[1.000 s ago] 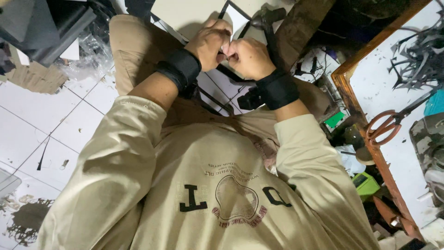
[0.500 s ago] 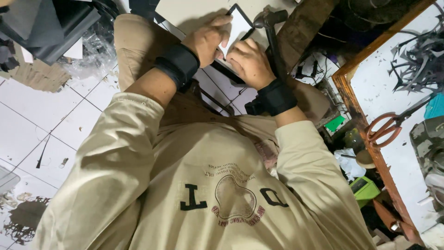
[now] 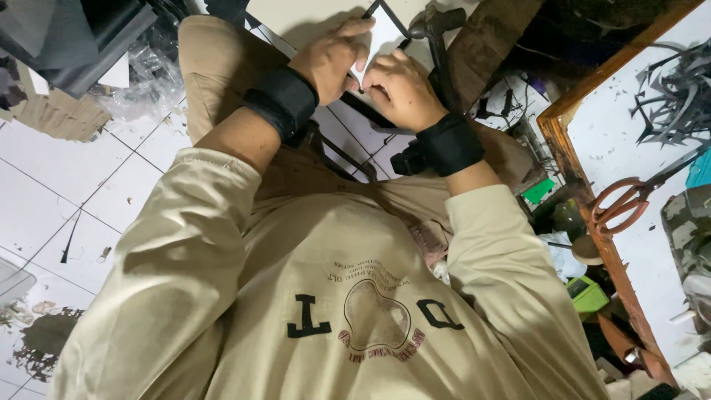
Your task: The person is assembling a small black wallet by hand. They repeatedly fold the edges of the wallet material over a white template, then use a hammer to press and secure the folded edges. The person frequently flips the wallet to work on different sides.
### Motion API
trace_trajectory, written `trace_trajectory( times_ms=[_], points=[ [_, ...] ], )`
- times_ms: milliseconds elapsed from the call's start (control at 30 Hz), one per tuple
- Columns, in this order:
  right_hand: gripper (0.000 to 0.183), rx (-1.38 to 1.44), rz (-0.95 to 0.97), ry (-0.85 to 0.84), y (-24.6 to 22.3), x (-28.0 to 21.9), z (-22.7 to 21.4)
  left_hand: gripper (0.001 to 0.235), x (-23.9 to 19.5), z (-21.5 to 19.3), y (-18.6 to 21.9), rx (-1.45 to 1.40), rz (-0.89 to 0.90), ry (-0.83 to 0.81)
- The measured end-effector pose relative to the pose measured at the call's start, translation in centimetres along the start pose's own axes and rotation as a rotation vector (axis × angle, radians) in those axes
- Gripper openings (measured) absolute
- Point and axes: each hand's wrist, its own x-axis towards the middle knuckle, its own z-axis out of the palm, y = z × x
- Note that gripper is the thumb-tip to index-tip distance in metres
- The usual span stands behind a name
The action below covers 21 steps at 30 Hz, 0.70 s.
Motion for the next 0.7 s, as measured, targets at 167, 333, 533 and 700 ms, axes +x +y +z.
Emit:
trace_trajectory(
  times_ms=[167, 333, 533, 700],
  points=[
    [0.01, -0.015, 0.057, -0.013, 0.3, 0.6, 0.4, 0.03, 0.0, -0.5, 0.1, -0.04, 0.008, -0.061],
    [0.013, 0.025, 0.031, -0.006, 0.6, 0.2, 0.0, 0.028, 0.2, -0.2, -0.3, 0.048, 0.065, -0.035],
    [0.01, -0.041, -0.109, 0.058, -0.5, -0.3, -1.2, 0.02, 0.3, -1.1, 0.6, -0.054, 0.047, -0.028],
    [0.004, -0.025, -0.153, 0.083, -0.5, -0.1, -1.2, 0.022, 0.2, -0.5, 0.1, -0.061, 0.057, -0.004]
  ],
)
